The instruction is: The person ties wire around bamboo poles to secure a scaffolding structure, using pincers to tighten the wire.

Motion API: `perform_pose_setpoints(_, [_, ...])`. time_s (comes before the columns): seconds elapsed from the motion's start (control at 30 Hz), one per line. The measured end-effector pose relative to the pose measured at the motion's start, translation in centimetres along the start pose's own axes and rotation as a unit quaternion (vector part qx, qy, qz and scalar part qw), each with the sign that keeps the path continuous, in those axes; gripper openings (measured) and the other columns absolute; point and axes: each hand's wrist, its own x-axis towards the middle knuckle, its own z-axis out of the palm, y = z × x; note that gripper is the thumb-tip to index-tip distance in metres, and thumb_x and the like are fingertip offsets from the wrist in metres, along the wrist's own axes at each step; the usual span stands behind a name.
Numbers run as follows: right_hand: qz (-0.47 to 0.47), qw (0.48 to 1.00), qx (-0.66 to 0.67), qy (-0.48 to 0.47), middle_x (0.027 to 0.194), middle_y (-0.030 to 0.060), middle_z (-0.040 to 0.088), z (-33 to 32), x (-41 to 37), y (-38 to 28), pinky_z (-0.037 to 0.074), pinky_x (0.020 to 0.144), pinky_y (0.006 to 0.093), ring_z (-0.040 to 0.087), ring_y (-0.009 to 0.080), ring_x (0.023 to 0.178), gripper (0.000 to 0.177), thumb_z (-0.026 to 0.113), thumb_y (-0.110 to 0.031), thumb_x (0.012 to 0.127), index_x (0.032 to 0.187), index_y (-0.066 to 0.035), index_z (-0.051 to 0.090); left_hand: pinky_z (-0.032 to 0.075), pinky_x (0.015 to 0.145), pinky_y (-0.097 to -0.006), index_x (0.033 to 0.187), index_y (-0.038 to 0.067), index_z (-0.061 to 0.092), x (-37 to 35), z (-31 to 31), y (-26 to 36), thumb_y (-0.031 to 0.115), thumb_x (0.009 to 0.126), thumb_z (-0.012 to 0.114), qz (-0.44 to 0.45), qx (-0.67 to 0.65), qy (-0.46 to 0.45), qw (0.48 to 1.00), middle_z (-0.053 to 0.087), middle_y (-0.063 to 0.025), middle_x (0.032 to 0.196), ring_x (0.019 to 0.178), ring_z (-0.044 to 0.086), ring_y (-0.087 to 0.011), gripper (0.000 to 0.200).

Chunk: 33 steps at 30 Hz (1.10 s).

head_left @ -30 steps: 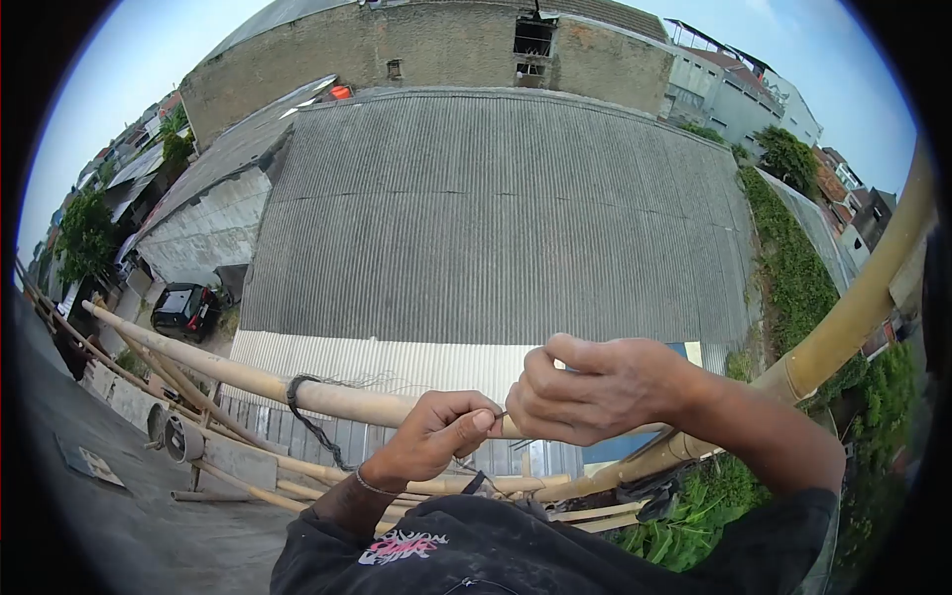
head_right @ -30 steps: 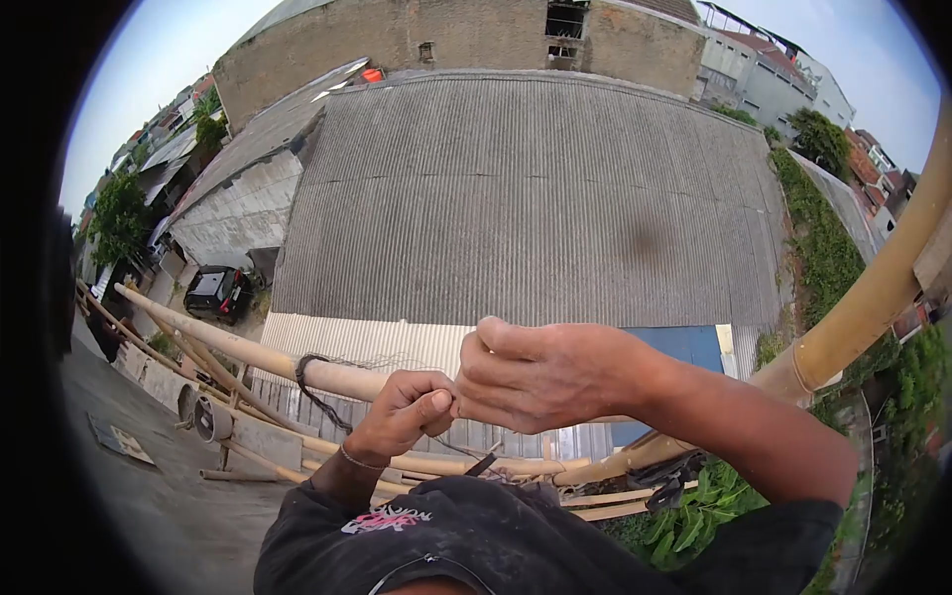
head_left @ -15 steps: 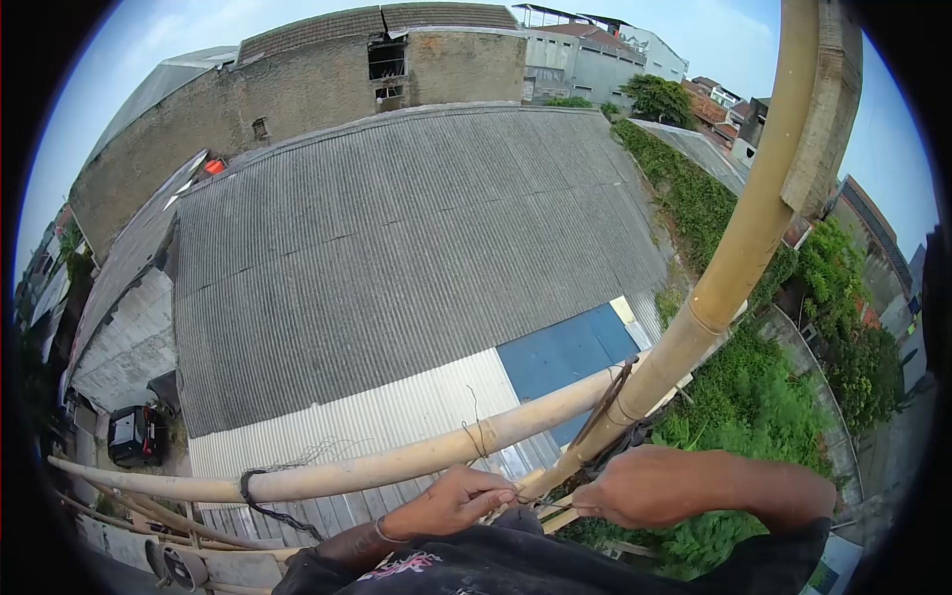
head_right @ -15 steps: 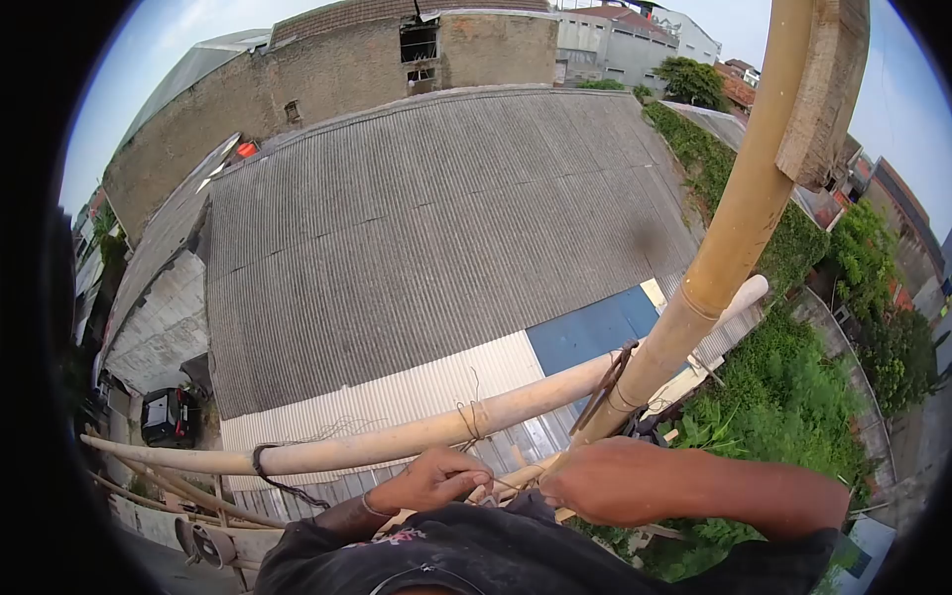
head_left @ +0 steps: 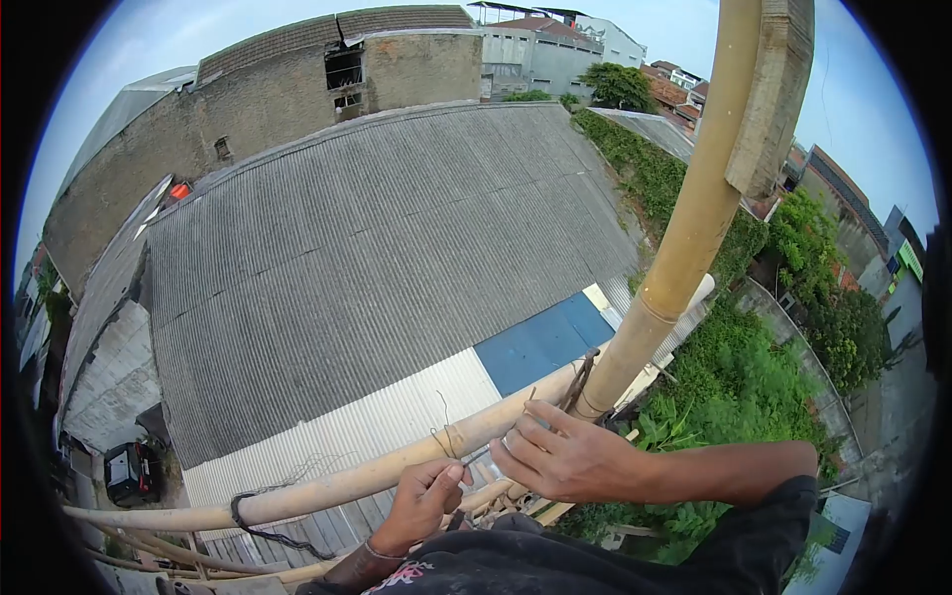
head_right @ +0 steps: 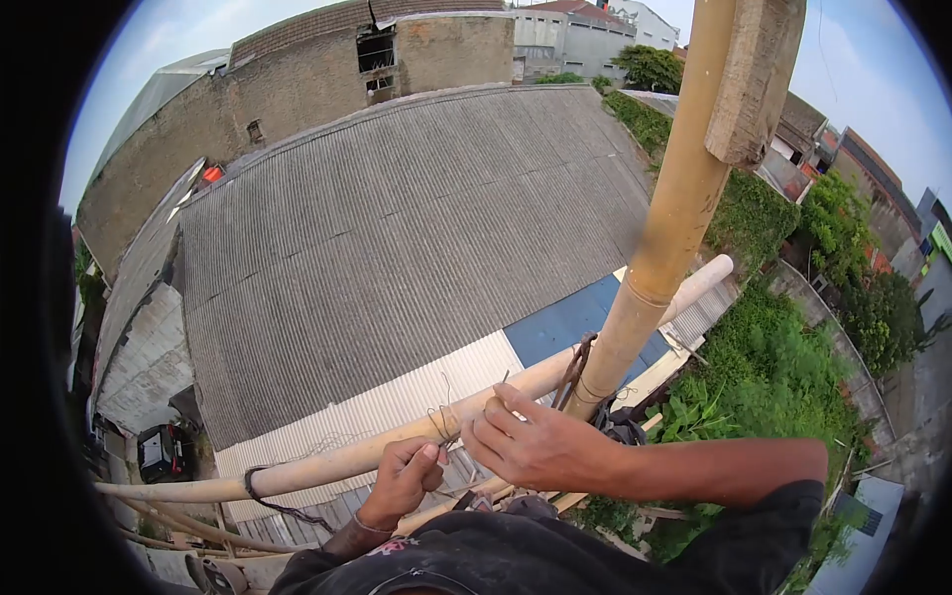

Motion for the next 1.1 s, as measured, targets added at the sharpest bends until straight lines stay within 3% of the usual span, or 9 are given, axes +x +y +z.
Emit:
perform_pose_setpoints(0.33, [-0.006,0.996,0.086,0.030,0.083,0.0005,0.055,-0.1,-2.2,1.3,0.047,0.072,0.0297,0.056,0.0152,0.083,0.021,0.059,-0.017,0.076,0.094,-0.006,0.057,0.019,0.045,-0.0238,0.092,-0.002,0.058,1.4,1.3,-0.6,0.028,0.100,0.046,-0.013,-0.054,-0.101,0.993,0.032,0.0068,0.055,0.048,0.026,-0.0043,0.033])
perform_pose_setpoints(0.43, [-0.017,0.995,0.100,-0.008,0.078,0.0017,0.055,-0.3,-4.0,2.6,0.049,0.065,0.0370,0.060,0.0154,0.077,0.027,0.059,-0.015,0.078,0.104,-0.006,0.058,0.022,0.045,-0.0232,0.097,-0.002,0.060,2.1,2.6,-1.7,0.028,0.101,0.045,0.021,-0.052,-0.097,0.994,0.034,0.0071,0.055,0.048,0.028,-0.0049,0.034])
perform_pose_setpoints(0.53, [0.111,0.974,0.177,-0.088,0.074,0.0078,0.057,0.2,-6.6,3.1,0.048,0.060,0.0421,0.062,0.0243,0.067,0.024,0.058,-0.013,0.080,0.103,-0.005,0.057,0.030,0.047,-0.0250,0.099,-0.002,0.061,1.8,3.2,-2.5,0.024,0.099,0.047,0.018,0.091,-0.060,0.994,0.042,0.0015,0.056,0.051,0.036,-0.0068,0.029])
perform_pose_setpoints(0.63, [0.232,0.837,0.349,-0.351,0.071,0.0172,0.062,-2.0,-7.2,1.2,0.049,0.058,0.0467,0.064,0.0355,0.068,0.017,0.054,-0.014,0.086,0.098,-0.003,0.059,0.043,0.054,-0.0301,0.101,-0.002,0.061,4.3,4.7,-3.8,0.016,0.096,0.050,0.139,0.352,-0.050,0.924,0.056,-0.0092,0.065,0.055,0.053,-0.0152,0.021])
perform_pose_setpoints(0.73, [0.149,0.796,0.473,-0.346,0.075,0.0235,0.062,-4.4,-7.2,3.6,0.047,0.061,0.0485,0.062,0.0410,0.072,0.021,0.049,-0.017,0.091,0.098,-0.001,0.059,0.050,0.063,-0.0336,0.101,-0.002,0.061,3.2,7.5,-5.0,0.008,0.091,0.055,0.231,0.349,-0.150,0.896,0.063,-0.0169,0.080,0.067,0.064,-0.0266,0.015])
perform_pose_setpoints(0.77, [0.205,0.804,0.483,-0.279,0.075,0.0225,0.062,-4.2,-7.7,4.6,0.047,0.064,0.0483,0.061,0.0410,0.072,0.025,0.046,-0.021,0.094,0.095,-0.001,0.060,0.052,0.065,-0.0346,0.100,-0.002,0.062,2.7,8.2,-4.7,0.005,0.089,0.056,0.235,0.342,-0.136,0.900,0.065,-0.0182,0.086,0.073,0.066,-0.0325,0.014])
perform_pose_setpoints(0.87, [0.338,0.766,0.473,-0.275,0.074,0.0181,0.062,-1.3,-9.9,4.7,0.046,0.068,0.0469,0.061,0.0387,0.075,0.019,0.047,-0.018,0.094,0.094,-0.003,0.058,0.052,0.063,-0.0354,0.100,-0.001,0.063,2.7,8.4,-2.3,0.003,0.087,0.057,0.225,0.394,-0.095,0.886,0.065,-0.0174,0.087,0.074,0.066,-0.0317,0.015])
perform_pose_setpoints(0.97, [0.122,0.736,0.614,-0.257,0.070,0.0175,0.060,0.8,-13.0,0.7,0.046,0.064,0.0450,0.060,0.0375,0.070,0.018,0.048,-0.019,0.094,0.093,-0.003,0.057,0.053,0.063,-0.0355,0.101,-0.001,0.062,3.2,7.7,-4.7,0.003,0.086,0.058,0.250,0.408,-0.115,0.870,0.066,-0.0172,0.086,0.073,0.066,-0.0321,0.016])
perform_pose_setpoints(1.1, [0.244,0.740,0.558,-0.284,0.071,0.0183,0.059,-3.8,-11.2,3.4,0.045,0.063,0.0444,0.060,0.0375,0.069,0.022,0.048,-0.022,0.095,0.090,-0.002,0.056,0.053,0.062,-0.0357,0.101,-0.001,0.062,2.0,8.9,-3.6,0.001,0.085,0.058,0.220,0.407,-0.129,0.877,0.065,-0.0175,0.086,0.072,0.066,-0.0329,0.017])
